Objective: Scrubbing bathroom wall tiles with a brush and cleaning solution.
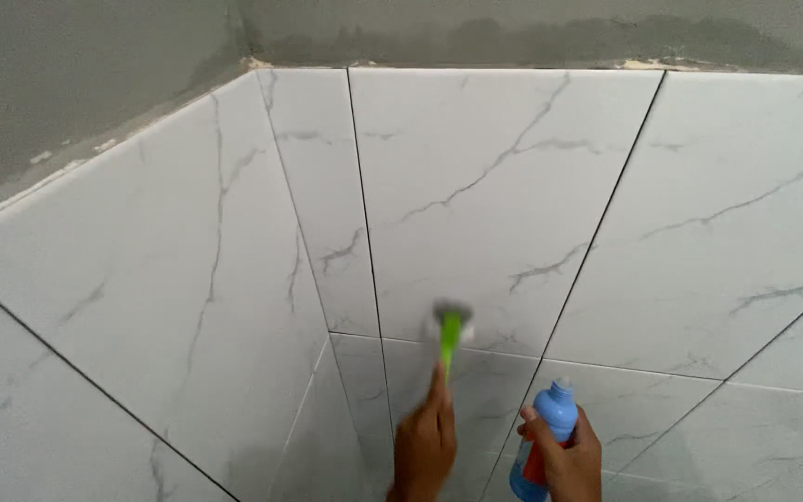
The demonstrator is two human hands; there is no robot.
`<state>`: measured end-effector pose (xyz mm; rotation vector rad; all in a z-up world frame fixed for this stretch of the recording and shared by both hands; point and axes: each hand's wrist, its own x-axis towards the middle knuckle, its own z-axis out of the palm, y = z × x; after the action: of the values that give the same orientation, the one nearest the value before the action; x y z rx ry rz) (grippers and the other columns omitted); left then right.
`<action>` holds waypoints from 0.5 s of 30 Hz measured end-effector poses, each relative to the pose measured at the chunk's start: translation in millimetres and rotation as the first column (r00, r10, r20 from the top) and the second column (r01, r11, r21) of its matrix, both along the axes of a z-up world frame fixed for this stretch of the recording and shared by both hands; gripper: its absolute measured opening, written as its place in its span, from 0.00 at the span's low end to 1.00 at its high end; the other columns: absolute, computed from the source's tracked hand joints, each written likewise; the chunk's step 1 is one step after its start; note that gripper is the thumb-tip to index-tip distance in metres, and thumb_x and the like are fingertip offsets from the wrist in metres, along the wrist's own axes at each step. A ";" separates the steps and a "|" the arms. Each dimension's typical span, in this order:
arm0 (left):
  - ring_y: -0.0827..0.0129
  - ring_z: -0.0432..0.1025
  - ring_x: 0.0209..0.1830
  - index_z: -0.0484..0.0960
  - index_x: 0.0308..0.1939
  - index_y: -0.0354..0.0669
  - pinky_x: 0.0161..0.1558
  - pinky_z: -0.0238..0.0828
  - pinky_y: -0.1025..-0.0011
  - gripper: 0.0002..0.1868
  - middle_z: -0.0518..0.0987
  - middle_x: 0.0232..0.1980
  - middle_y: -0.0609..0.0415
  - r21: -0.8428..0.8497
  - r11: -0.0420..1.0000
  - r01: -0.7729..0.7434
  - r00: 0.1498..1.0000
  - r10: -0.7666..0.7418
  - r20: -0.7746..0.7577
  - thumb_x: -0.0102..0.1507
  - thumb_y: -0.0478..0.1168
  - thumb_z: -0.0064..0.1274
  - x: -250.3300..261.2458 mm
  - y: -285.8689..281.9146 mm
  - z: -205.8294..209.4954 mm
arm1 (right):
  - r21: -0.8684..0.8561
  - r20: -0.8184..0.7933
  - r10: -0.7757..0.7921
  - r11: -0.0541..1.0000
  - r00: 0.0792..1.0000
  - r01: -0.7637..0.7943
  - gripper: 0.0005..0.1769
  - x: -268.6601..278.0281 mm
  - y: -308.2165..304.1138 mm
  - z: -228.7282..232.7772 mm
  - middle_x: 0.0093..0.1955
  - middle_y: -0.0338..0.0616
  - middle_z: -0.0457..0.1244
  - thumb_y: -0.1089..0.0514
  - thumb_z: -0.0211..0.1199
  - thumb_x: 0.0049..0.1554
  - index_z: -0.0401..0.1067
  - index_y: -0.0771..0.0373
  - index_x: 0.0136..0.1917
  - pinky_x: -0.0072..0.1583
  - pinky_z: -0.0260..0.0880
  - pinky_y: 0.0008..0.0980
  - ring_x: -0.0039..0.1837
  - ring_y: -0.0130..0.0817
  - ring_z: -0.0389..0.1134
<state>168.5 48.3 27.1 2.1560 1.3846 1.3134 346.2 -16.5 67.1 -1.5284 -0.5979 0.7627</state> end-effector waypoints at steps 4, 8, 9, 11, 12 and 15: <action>0.74 0.62 0.12 0.67 0.74 0.40 0.14 0.55 0.68 0.28 0.75 0.19 0.55 0.272 0.961 -0.042 0.995 0.015 0.103 0.69 0.35 0.49 6.3 22.5 137.8 | -0.056 -0.002 -0.040 0.998 0.999 0.040 0.24 -4.2 -0.3 14.3 0.45 0.62 0.73 0.60 0.72 0.52 0.73 0.72 0.59 0.51 0.74 0.46 0.46 0.52 0.76; 0.76 0.60 0.11 0.63 0.76 0.42 0.13 0.53 0.68 0.30 0.72 0.17 0.57 0.206 0.977 -0.054 0.996 0.039 0.076 0.69 0.35 0.49 8.0 27.6 74.6 | -0.084 0.039 -0.028 0.996 0.999 0.031 0.28 10.9 -1.1 8.0 0.45 0.63 0.72 0.59 0.71 0.52 0.69 0.70 0.63 0.53 0.76 0.50 0.46 0.53 0.77; 0.76 0.58 0.10 0.60 0.76 0.41 0.12 0.53 0.69 0.31 0.70 0.17 0.58 0.107 0.993 -0.043 0.999 0.040 0.029 0.69 0.35 0.48 8.1 20.8 35.9 | -0.069 0.023 -0.056 0.996 0.998 0.057 0.27 15.3 -2.4 3.9 0.46 0.63 0.72 0.60 0.71 0.52 0.70 0.71 0.63 0.52 0.75 0.49 0.46 0.53 0.76; 0.76 0.56 0.10 0.58 0.77 0.39 0.11 0.52 0.70 0.33 0.67 0.16 0.59 0.015 0.999 -0.031 0.999 0.031 -0.014 0.68 0.36 0.48 18.3 19.6 -73.9 | -0.047 0.010 -0.089 0.995 0.996 0.089 0.27 20.9 -5.6 -1.0 0.46 0.62 0.72 0.61 0.71 0.53 0.70 0.72 0.63 0.51 0.75 0.47 0.46 0.52 0.75; 0.77 0.54 0.09 0.63 0.76 0.46 0.13 0.52 0.72 0.32 0.65 0.14 0.63 0.017 0.997 -0.070 0.998 0.070 0.007 0.67 0.38 0.51 19.0 16.3 -143.4 | -0.024 0.013 -0.112 0.993 0.994 0.113 0.26 22.5 -7.3 -1.7 0.44 0.64 0.71 0.62 0.72 0.52 0.70 0.74 0.62 0.50 0.73 0.47 0.45 0.52 0.74; 0.77 0.51 0.08 0.67 0.75 0.54 0.13 0.49 0.72 0.29 0.62 0.11 0.67 0.011 0.991 -0.136 0.991 0.136 -0.005 0.67 0.42 0.47 13.8 10.9 -201.9 | 0.004 0.027 -0.152 0.988 0.988 0.152 0.26 31.5 -14.9 -10.9 0.40 0.66 0.70 0.62 0.72 0.51 0.71 0.76 0.60 0.50 0.72 0.47 0.42 0.54 0.74</action>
<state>182.3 59.2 -174.8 2.1057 1.5545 1.3664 377.7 -31.3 56.2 -1.5658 -0.4960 0.6258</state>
